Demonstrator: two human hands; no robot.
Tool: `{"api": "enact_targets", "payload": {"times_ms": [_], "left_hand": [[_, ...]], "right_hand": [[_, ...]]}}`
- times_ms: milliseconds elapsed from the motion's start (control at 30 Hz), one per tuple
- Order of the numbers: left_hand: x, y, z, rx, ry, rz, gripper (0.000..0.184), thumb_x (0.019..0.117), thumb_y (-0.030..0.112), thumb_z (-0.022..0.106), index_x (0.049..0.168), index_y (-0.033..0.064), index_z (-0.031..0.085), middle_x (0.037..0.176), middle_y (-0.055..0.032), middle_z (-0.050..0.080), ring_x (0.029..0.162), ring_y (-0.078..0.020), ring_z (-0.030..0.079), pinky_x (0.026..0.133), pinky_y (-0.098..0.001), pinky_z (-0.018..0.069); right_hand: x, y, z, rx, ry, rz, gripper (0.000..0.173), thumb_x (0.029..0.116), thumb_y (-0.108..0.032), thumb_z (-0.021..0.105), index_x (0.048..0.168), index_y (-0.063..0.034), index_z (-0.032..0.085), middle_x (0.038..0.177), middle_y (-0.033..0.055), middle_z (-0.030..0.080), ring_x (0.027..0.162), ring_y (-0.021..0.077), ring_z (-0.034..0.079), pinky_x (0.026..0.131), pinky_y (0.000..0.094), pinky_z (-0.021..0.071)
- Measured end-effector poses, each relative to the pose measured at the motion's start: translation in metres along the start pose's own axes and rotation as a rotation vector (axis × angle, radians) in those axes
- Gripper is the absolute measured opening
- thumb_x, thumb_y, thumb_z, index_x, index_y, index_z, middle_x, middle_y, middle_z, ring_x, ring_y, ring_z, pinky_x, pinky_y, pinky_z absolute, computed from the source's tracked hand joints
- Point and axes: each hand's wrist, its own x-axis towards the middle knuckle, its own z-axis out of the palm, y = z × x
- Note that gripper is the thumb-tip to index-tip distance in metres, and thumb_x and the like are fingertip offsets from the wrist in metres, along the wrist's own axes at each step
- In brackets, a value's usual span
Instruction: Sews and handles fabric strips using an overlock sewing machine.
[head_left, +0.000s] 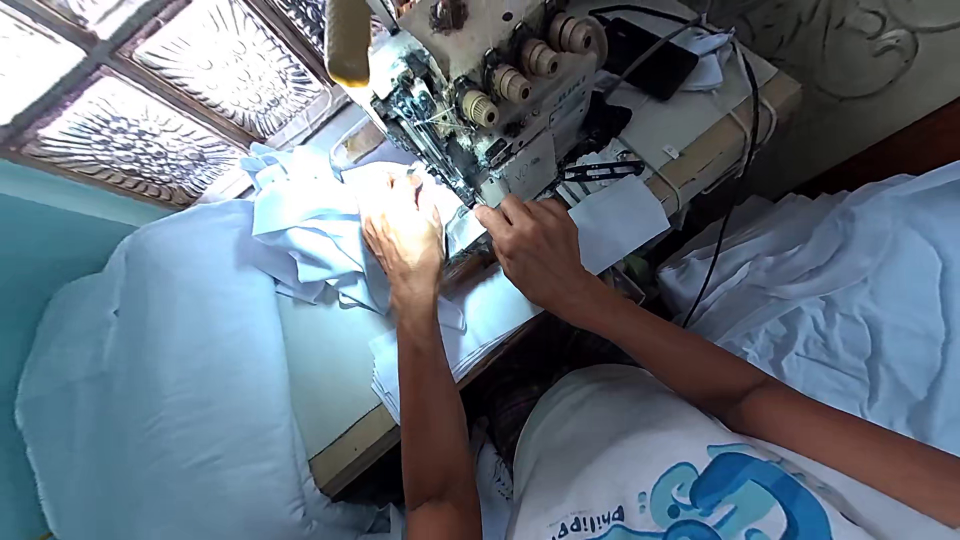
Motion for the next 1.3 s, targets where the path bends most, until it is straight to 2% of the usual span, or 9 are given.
{"api": "enact_targets", "payload": {"times_ms": [167,333,467,567,767,933,1033,1100,1300], "left_hand": [[0.008,-0.025,0.003,-0.012,0.067,-0.038,0.033,0.1017,0.019,0.051,0.117,-0.0007,0.072,0.127,-0.0244,0.064,0.125,-0.043,0.055,0.107,-0.0547,0.0388],[-0.004,-0.047,0.003,-0.027,0.049,-0.166,0.045,0.1041,0.022,0.044,0.139,-0.0017,0.058,0.145,-0.0261,0.054,0.137,-0.0404,0.05,0.113,-0.0559,0.0365],[0.0,-0.071,0.0,0.017,0.077,-0.176,0.06,0.1036,0.03,0.047,0.155,-0.0011,0.039,0.166,-0.0311,0.016,0.154,-0.0476,0.018,0.124,-0.0558,0.0187],[0.01,-0.087,0.004,0.076,0.122,-0.206,0.067,0.1016,0.033,0.054,0.158,0.0014,0.035,0.168,-0.0291,0.01,0.154,-0.0488,0.014,0.124,-0.0561,0.0183],[-0.001,-0.118,0.021,0.106,-0.024,-0.033,0.048,0.1041,0.017,0.046,0.146,-0.0074,0.048,0.164,-0.0301,0.025,0.148,-0.0534,0.029,0.118,-0.065,0.0245],[-0.038,-0.115,-0.031,-0.17,-0.083,-0.041,0.039,0.1018,0.015,0.058,0.137,-0.0026,0.059,0.154,-0.0256,0.044,0.142,-0.0391,0.044,0.114,-0.0549,0.0384],[-0.08,-0.102,-0.059,-0.253,-0.07,-0.034,0.025,0.1002,0.009,0.059,0.119,-0.0065,0.067,0.124,-0.024,0.066,0.111,-0.0277,0.065,0.094,-0.0434,0.0532],[-0.107,-0.099,-0.064,-0.311,-0.166,-0.052,0.022,0.0981,0.01,0.06,0.105,-0.007,0.071,0.099,-0.0167,0.071,0.083,-0.014,0.066,0.077,-0.0309,0.0551],[-0.15,-0.106,-0.05,-0.251,-0.313,-0.153,0.008,0.0893,-0.001,0.068,0.094,-0.0052,0.073,0.091,-0.0155,0.071,0.078,-0.0138,0.067,0.074,-0.0283,0.0562]], "right_hand": [[-0.019,0.008,-0.02,0.083,-0.079,-0.02,0.023,0.0906,-0.001,0.062,0.108,-0.0054,0.076,0.085,0.0147,0.066,0.073,0.0315,0.065,0.071,0.0455,0.0514],[-0.046,0.048,-0.045,0.082,-0.156,0.12,0.02,0.0965,-0.005,0.06,0.108,-0.0021,0.076,0.092,0.0196,0.069,0.082,0.0376,0.069,0.076,0.0531,0.0551],[-0.059,0.101,-0.057,-0.016,-0.179,0.387,0.025,0.0996,-0.012,0.059,0.118,0.0004,0.072,0.113,0.0277,0.068,0.098,0.0478,0.068,0.082,0.0636,0.052],[-0.063,0.131,-0.06,-0.06,-0.18,0.538,0.03,0.099,-0.019,0.064,0.121,0.0005,0.07,0.121,0.0283,0.065,0.108,0.0502,0.064,0.087,0.0676,0.0469],[-0.056,0.146,-0.052,-0.059,-0.203,0.584,0.026,0.1002,-0.019,0.062,0.106,0.0042,0.072,0.103,0.027,0.069,0.098,0.0474,0.067,0.087,0.0658,0.0461],[-0.048,0.146,-0.052,-0.057,-0.213,0.563,0.019,0.0962,-0.01,0.06,0.097,0.0039,0.072,0.096,0.0245,0.07,0.091,0.0435,0.068,0.086,0.0636,0.0456],[-0.05,0.149,-0.05,-0.035,-0.183,0.552,0.017,0.0948,-0.01,0.061,0.096,0.004,0.072,0.094,0.0238,0.07,0.089,0.0423,0.068,0.086,0.0627,0.046],[-0.052,0.151,-0.053,-0.008,-0.11,0.555,0.018,0.0953,-0.009,0.061,0.098,0.0049,0.072,0.098,0.0243,0.07,0.089,0.042,0.069,0.086,0.063,0.0472],[-0.049,0.158,-0.073,0.059,0.15,0.5,0.023,0.0998,-0.013,0.057,0.106,0.0057,0.07,0.105,0.0257,0.069,0.086,0.0384,0.068,0.079,0.0554,0.0504]]}}
